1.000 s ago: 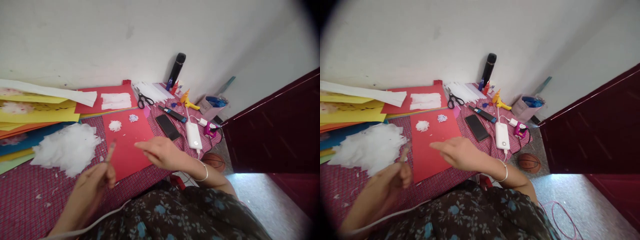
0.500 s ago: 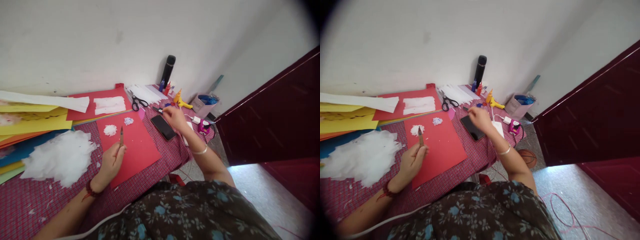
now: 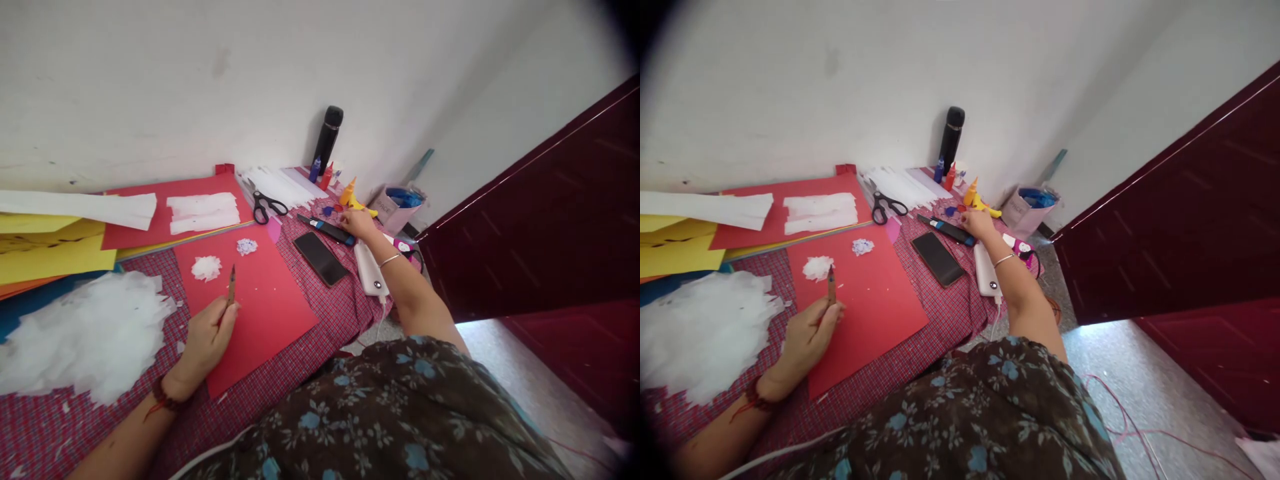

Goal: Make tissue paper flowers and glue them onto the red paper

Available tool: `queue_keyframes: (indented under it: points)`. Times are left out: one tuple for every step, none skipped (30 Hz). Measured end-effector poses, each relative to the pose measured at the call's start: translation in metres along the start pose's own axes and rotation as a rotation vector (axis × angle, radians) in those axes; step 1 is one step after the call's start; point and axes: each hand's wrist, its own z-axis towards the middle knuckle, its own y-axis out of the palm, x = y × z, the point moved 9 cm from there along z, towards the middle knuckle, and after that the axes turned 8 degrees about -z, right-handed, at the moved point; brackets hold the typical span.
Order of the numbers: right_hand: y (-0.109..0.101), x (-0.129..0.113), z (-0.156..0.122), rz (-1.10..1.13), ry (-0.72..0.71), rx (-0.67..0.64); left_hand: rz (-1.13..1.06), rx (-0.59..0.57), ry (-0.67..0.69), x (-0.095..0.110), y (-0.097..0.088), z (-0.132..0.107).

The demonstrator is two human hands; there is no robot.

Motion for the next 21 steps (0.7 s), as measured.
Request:
queue_keyframes:
  points:
    - [0.002,-0.002,0.002,-0.005,-0.023,0.001,-0.001,0.001,-0.009,-0.001,0.0,0.0]
    - [0.004,-0.004,0.004,-0.011,-0.043,0.003,-0.001,0.0,-0.02,-0.003,0.0,0.0]
    - [0.005,-0.006,0.006,-0.019,-0.059,0.008,-0.003,0.0,-0.03,-0.003,0.0,0.001]
    - [0.006,-0.007,0.007,-0.027,-0.072,0.015,-0.005,0.0,-0.038,-0.004,0.0,0.001]
    - [0.006,-0.008,0.008,-0.036,-0.08,0.025,-0.007,-0.002,-0.044,-0.004,0.0,0.001]
    - [0.005,-0.008,0.009,-0.044,-0.084,0.036,-0.01,-0.004,-0.047,-0.003,0.0,0.001]
    - [0.004,-0.009,0.009,-0.051,-0.084,0.049,-0.013,-0.005,-0.05,-0.003,0.0,0.002]
    - [0.003,-0.008,0.009,-0.058,-0.08,0.065,-0.016,-0.004,-0.053,-0.002,0.0,0.002]
    - [0.001,-0.007,0.008,-0.063,-0.072,0.08,-0.023,-0.002,-0.059,-0.002,0.0,0.002]
    - [0.0,-0.005,0.006,-0.067,-0.063,0.097,-0.035,0.0,-0.067,-0.002,0.0,0.002]
    - [-0.002,-0.003,0.005,-0.069,-0.054,0.112,-0.051,0.002,-0.075,-0.002,0.0,0.003]
    - [-0.003,-0.001,0.003,-0.07,-0.045,0.127,-0.068,0.006,-0.084,-0.002,0.0,0.003]
    - [-0.004,0.002,0.0,-0.07,-0.036,0.141,-0.085,0.01,-0.092,-0.002,0.0,0.003]
    - [-0.006,0.005,-0.002,-0.068,-0.03,0.153,-0.102,0.016,-0.1,-0.003,0.0,0.003]
    - [-0.008,0.007,-0.004,-0.067,-0.025,0.164,-0.117,0.025,-0.108,-0.003,-0.001,0.002]
    - [-0.01,0.009,-0.007,-0.065,-0.021,0.177,-0.132,0.039,-0.116,-0.004,-0.002,0.002]
    - [-0.014,0.011,-0.01,-0.059,-0.017,0.194,-0.152,0.059,-0.124,-0.006,-0.003,0.001]
    - [-0.019,0.011,-0.013,-0.049,-0.012,0.218,-0.175,0.082,-0.133,-0.007,-0.005,0.0]
    - [-0.025,0.009,-0.017,-0.038,-0.01,0.247,-0.198,0.11,-0.142,-0.01,-0.007,-0.001]
    - [-0.032,0.005,-0.022,-0.025,-0.013,0.28,-0.219,0.141,-0.15,-0.012,-0.01,-0.002]
    - [-0.039,0.0,-0.027,-0.015,-0.021,0.313,-0.239,0.173,-0.157,-0.014,-0.013,-0.003]
